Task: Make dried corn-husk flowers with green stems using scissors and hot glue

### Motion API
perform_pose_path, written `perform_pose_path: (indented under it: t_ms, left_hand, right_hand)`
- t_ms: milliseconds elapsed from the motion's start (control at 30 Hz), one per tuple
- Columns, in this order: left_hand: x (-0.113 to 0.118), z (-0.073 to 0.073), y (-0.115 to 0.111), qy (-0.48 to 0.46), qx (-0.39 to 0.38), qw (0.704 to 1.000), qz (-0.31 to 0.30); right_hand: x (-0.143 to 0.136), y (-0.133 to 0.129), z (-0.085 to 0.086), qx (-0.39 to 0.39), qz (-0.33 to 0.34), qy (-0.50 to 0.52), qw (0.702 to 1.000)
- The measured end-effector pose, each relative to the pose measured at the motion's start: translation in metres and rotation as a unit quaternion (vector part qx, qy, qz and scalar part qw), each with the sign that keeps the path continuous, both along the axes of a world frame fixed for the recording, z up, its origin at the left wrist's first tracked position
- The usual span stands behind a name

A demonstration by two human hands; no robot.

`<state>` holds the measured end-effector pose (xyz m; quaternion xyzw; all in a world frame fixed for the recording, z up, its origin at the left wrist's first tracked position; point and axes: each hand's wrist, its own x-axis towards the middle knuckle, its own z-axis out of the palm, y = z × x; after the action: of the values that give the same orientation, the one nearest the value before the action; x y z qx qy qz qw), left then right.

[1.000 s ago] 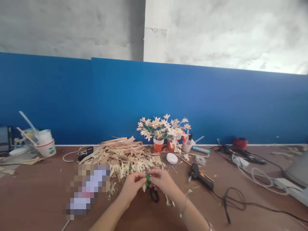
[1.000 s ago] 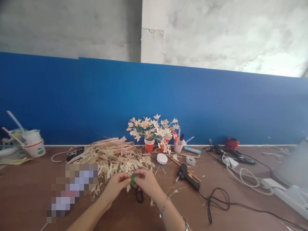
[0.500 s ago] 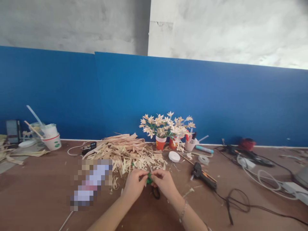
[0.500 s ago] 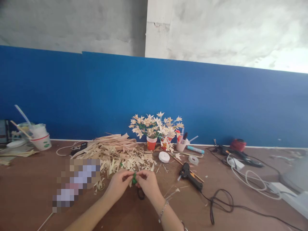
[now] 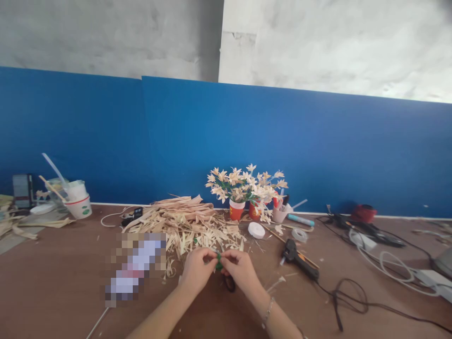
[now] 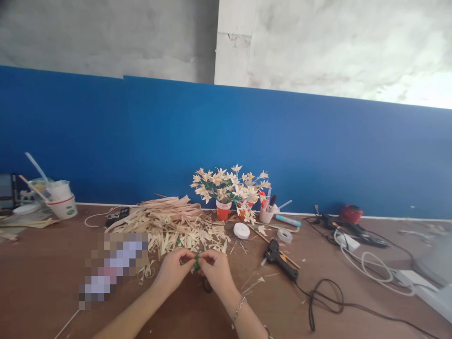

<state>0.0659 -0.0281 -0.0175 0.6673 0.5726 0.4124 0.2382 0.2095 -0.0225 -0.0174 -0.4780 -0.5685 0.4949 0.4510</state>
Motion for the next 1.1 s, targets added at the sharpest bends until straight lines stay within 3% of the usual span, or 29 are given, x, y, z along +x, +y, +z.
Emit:
perform_pose_path:
  t_ms: [633,1100]
  left_hand:
    - [0.000,-0.003,0.001,-0.001,-0.012,1.000,0.027]
    - [0.007,0.010,-0.008,-0.011,-0.010,0.999,0.045]
  right_hand:
    - [-0.004,-0.002,0.000,0.003,-0.007,-0.014,1.000]
    - [-0.012,-0.007,0.005,0.050,-0.061,-0.062,0.995]
